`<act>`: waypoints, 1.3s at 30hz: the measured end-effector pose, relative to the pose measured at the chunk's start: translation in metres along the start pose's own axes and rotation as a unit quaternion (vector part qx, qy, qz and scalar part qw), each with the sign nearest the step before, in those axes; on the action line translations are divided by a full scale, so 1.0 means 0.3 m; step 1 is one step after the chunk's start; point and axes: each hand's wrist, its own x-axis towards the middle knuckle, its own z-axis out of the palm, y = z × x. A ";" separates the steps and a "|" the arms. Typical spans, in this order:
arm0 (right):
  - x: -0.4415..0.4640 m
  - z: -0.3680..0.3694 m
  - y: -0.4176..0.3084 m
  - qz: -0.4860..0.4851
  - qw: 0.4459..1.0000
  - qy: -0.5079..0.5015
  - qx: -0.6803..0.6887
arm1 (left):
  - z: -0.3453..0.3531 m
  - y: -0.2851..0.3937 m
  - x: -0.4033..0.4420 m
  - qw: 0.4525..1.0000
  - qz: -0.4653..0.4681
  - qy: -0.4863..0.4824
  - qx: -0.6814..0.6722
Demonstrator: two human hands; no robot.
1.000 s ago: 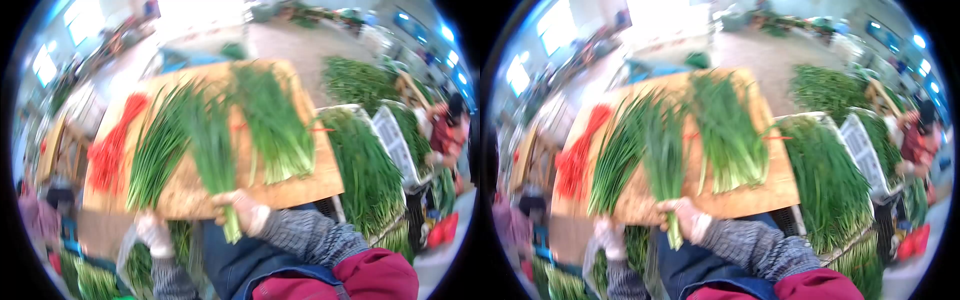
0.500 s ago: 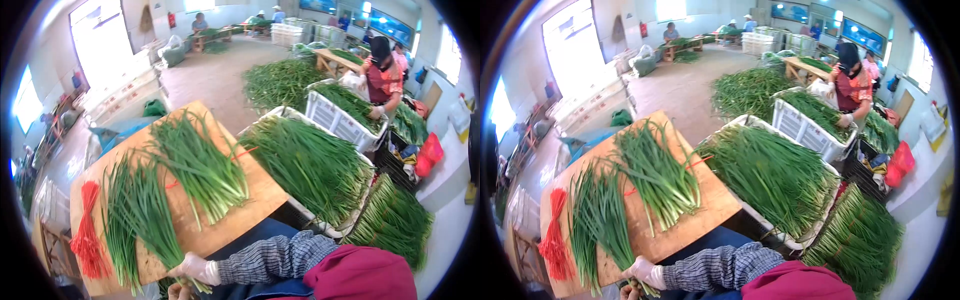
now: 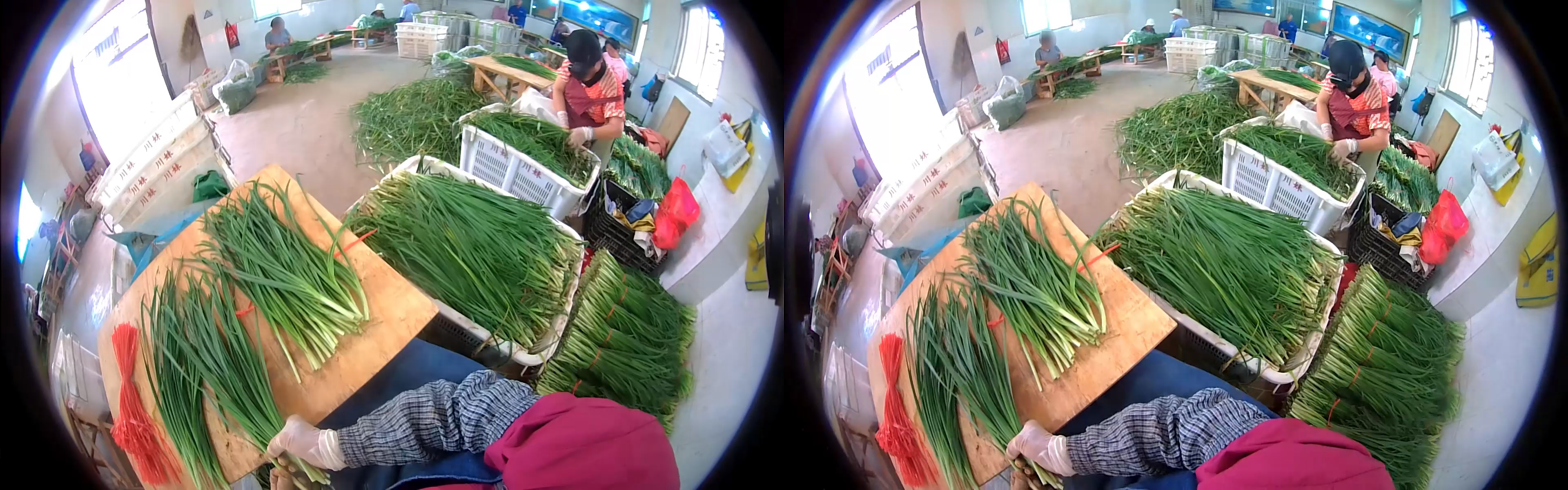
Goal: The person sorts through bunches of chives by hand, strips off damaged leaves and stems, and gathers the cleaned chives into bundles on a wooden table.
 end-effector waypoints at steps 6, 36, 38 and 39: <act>0.023 -0.005 0.033 -0.049 0.998 0.025 -0.019 | 0.000 0.023 -0.008 1.000 0.017 -0.001 0.012; -0.038 -0.019 -0.010 0.008 0.998 -0.001 -0.062 | 0.037 -0.013 -0.082 0.943 0.218 0.233 0.093; -0.029 -0.023 -0.016 0.018 0.999 0.013 -0.040 | -0.023 -0.032 -0.153 0.857 0.314 0.404 0.066; -0.032 -0.031 -0.024 0.021 0.999 0.003 -0.043 | -0.123 -0.055 -0.202 0.826 0.350 0.438 0.067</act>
